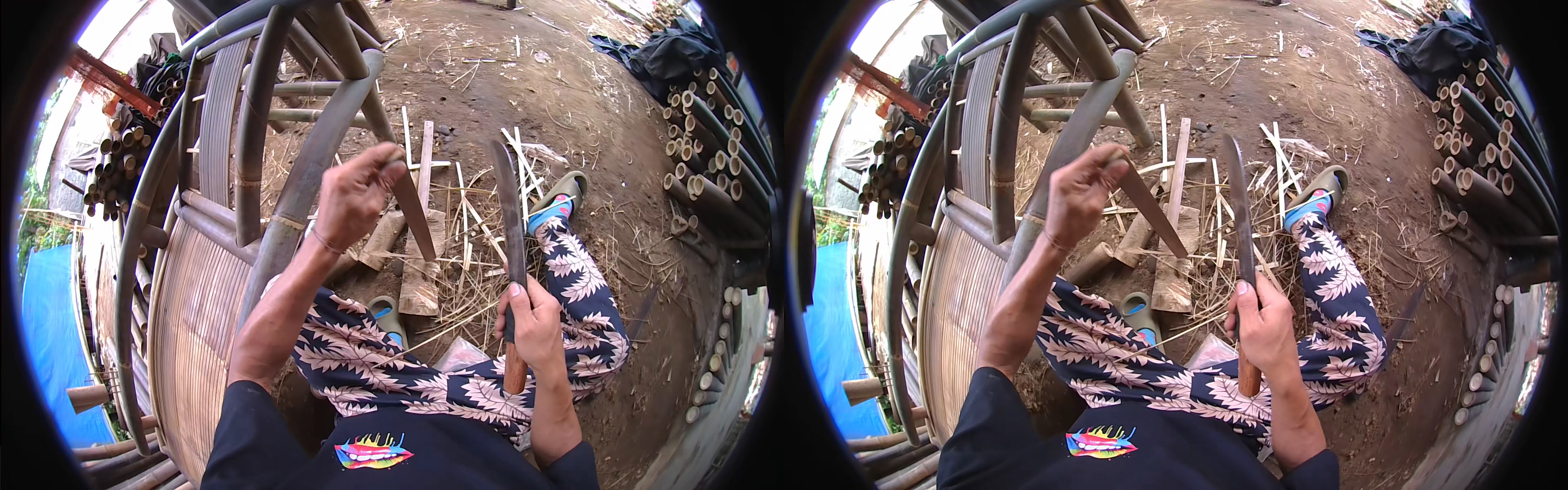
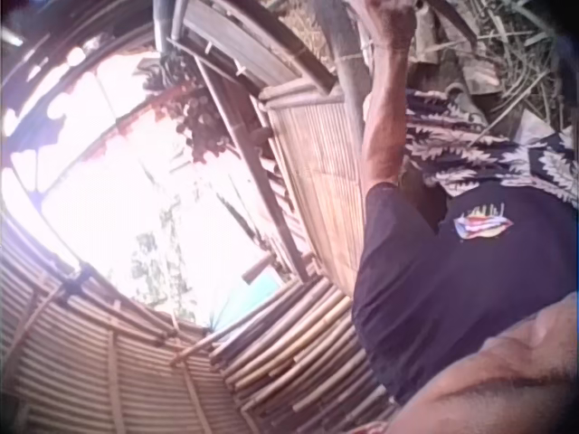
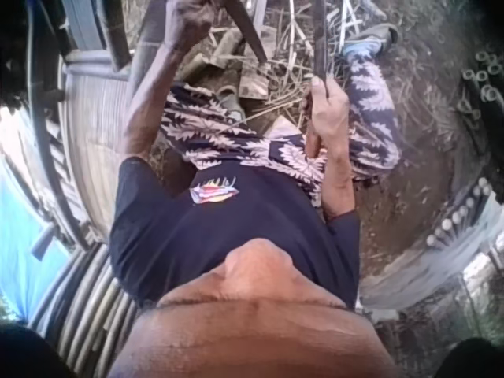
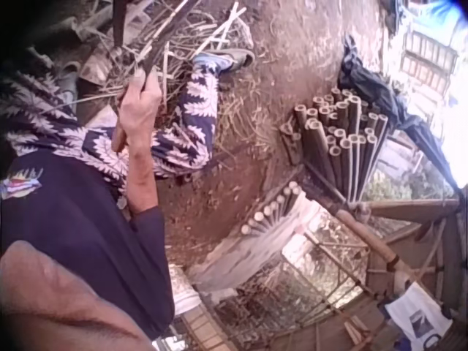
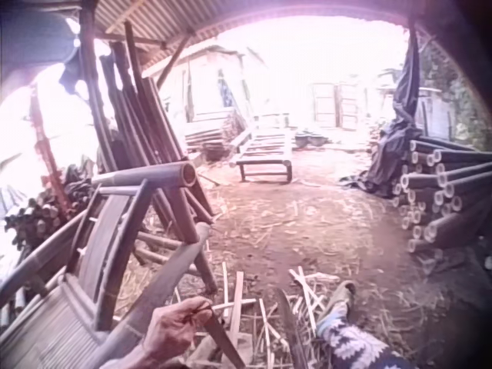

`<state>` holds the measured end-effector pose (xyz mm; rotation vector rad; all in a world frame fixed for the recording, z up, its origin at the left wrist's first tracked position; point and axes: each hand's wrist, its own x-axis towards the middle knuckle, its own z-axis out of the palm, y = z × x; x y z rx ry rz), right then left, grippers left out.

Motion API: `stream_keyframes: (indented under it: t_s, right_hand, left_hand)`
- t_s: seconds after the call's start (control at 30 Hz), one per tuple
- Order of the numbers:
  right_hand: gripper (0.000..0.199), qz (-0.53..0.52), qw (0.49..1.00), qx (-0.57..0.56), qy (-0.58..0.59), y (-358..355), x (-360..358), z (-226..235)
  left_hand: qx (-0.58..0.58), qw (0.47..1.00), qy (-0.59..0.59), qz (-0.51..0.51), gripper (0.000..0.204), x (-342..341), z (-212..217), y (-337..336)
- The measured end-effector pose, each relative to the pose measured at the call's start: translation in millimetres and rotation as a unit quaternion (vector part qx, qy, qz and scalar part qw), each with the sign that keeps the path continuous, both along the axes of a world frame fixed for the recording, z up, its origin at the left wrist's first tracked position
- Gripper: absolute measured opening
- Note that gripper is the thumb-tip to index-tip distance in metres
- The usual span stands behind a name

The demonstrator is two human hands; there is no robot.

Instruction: The person shaves and whittles bamboo strips using a machete, then inserts the resulting pegs into pre-drilled holes in a bamboo bed frame.

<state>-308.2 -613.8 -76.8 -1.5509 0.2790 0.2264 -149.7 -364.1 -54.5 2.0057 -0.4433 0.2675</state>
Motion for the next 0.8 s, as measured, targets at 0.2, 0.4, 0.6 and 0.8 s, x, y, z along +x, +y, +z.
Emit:
stream_keyframes:
  t_s: [0.2,0.4,0.6,0.8]
  right_hand:
    - [0.029,0.039,0.997,-0.033,-0.057,24.9,-3.5,15.2]
    - [0.035,0.059,0.991,-0.086,-0.081,32.8,-4.6,24.3]
    - [0.034,0.059,0.941,-0.234,-0.236,46.1,-4.6,28.3]
    - [0.035,0.068,0.913,-0.28,-0.289,55.1,-3.2,28.1]
  left_hand:
    - [0.061,0.998,-0.015,-0.027,0.032,-27.1,12.9,-9.5]
    - [0.071,0.994,-0.066,-0.045,0.037,-34.5,8.0,-4.5]
    - [-0.027,0.996,-0.055,-0.059,0.036,-46.4,-11.8,-9.5]
    - [0.067,0.992,-0.09,-0.058,0.036,-48.8,-6.7,-11.5]
